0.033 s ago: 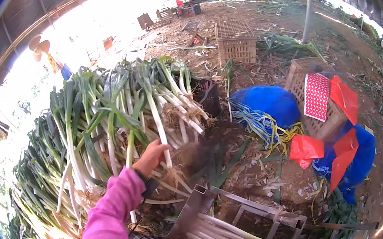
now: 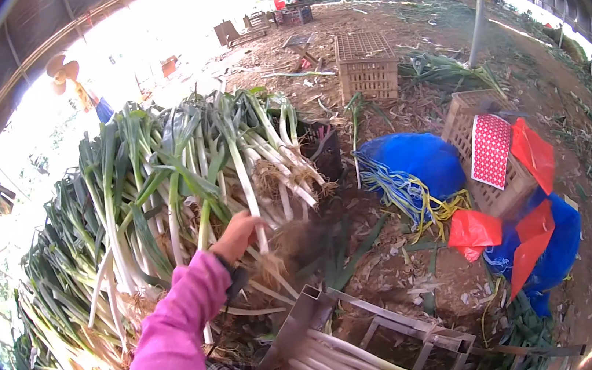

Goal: The person gathers leeks from a pile, places them into a metal frame, and trims the roots and leaves using a blade. The person then removes the trimmed leeks from the frame and sets them aside.

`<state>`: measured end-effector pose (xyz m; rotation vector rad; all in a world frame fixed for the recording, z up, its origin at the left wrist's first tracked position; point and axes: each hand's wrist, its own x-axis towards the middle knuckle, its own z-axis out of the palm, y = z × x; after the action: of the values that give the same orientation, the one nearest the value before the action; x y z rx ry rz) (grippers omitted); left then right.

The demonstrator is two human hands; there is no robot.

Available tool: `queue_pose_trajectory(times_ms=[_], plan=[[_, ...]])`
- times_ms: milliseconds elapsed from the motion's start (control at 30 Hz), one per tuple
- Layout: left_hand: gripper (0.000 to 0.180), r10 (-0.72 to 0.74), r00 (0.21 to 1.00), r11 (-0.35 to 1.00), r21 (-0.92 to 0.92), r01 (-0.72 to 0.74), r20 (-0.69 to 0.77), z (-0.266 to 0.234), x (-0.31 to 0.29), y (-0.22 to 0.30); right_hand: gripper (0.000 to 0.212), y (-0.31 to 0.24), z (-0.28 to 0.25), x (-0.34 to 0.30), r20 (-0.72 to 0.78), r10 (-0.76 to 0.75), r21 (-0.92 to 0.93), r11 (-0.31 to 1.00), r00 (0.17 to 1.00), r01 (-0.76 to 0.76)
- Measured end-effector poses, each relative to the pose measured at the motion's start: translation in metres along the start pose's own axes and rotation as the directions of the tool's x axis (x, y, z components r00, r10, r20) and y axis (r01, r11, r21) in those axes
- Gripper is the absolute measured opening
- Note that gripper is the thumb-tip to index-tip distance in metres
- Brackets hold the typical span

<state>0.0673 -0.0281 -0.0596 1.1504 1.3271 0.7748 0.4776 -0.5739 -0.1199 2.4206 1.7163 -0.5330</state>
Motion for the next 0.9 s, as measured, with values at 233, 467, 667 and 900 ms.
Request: queue_pose_trajectory(times_ms=[233, 467, 667, 900], plan=[[0.024, 0.585, 0.804, -0.173, 0.985, 0.0, 0.103, -0.075, 0.071, 0.03, 0.073, 0.0, 0.01, 0.004, -0.021, -0.01, -0.039, 0.999, 1.0, 0.01], [0.022, 0.242, 0.964, -0.323, 0.928, 0.188, -0.111, -0.085, 0.022, 0.068, 0.071, 0.006, 0.009, -0.004, -0.014, -0.004, -0.062, 0.998, 1.0, 0.003], [0.03, 0.403, 0.775, 0.126, 0.868, 0.481, -0.487, -0.087, 0.113, 0.014, 0.069, 0.003, 0.011, 0.006, -0.057, -0.05, -0.078, 0.996, 0.997, 0.046], [0.019, 0.173, 0.914, 0.557, 0.802, 0.217, -0.367, -0.056, 0.05, 0.07, 0.07, -0.007, -0.013, -0.001, -0.011, 0.003, -0.028, 1.0, 1.0, -0.003]])
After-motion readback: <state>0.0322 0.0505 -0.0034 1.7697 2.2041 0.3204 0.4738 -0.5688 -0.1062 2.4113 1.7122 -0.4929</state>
